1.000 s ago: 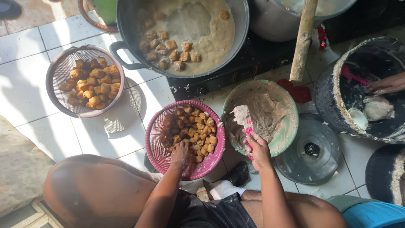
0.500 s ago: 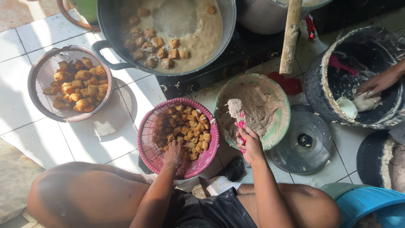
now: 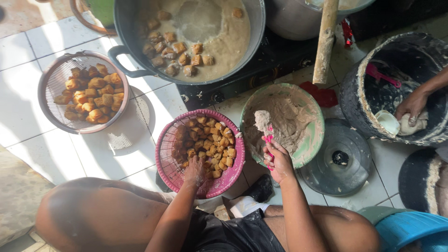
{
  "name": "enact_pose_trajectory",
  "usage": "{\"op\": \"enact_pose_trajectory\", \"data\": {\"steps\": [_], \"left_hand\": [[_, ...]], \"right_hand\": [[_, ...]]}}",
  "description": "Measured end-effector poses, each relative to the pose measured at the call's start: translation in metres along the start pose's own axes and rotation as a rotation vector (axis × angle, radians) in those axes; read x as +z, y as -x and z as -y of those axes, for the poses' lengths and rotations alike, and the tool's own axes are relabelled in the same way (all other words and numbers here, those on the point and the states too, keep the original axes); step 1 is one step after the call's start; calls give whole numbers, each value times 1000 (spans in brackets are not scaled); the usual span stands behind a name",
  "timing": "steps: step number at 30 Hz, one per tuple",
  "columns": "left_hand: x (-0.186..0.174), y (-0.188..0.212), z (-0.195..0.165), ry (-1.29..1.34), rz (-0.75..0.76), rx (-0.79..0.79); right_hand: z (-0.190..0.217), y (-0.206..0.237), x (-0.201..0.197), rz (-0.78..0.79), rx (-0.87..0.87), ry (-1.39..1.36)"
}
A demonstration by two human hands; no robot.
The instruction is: The person sits on the floor coating fried tofu cubes with batter. They hold a tofu piece in one hand, spread batter over it with a pink spatula held in the other hand, and drop the coated piece into a wok of hot oil, repeating this cycle continuously while a second person works dough in a nearby container.
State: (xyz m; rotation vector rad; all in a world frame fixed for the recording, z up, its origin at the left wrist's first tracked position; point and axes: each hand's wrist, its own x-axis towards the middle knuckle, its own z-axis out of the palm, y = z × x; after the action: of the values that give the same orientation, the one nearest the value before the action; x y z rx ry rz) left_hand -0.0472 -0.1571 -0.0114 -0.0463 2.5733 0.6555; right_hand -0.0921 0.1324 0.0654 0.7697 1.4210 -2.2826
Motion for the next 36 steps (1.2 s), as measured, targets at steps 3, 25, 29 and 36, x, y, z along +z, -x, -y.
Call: {"op": "enact_pose_trajectory", "data": {"steps": [3, 25, 29, 36], "left_hand": [[-2, 0, 1, -23, 6, 5], [-22, -4, 7, 35, -67, -69], [-21, -1, 9, -146, -109, -4], [-32, 0, -17, 318, -370, 38]], "right_hand": [[3, 0, 0, -20, -9, -16], [-1, -2, 0, -81, -77, -25], [8, 8, 13, -68, -81, -33], [19, 29, 33, 5, -107, -16]]}}
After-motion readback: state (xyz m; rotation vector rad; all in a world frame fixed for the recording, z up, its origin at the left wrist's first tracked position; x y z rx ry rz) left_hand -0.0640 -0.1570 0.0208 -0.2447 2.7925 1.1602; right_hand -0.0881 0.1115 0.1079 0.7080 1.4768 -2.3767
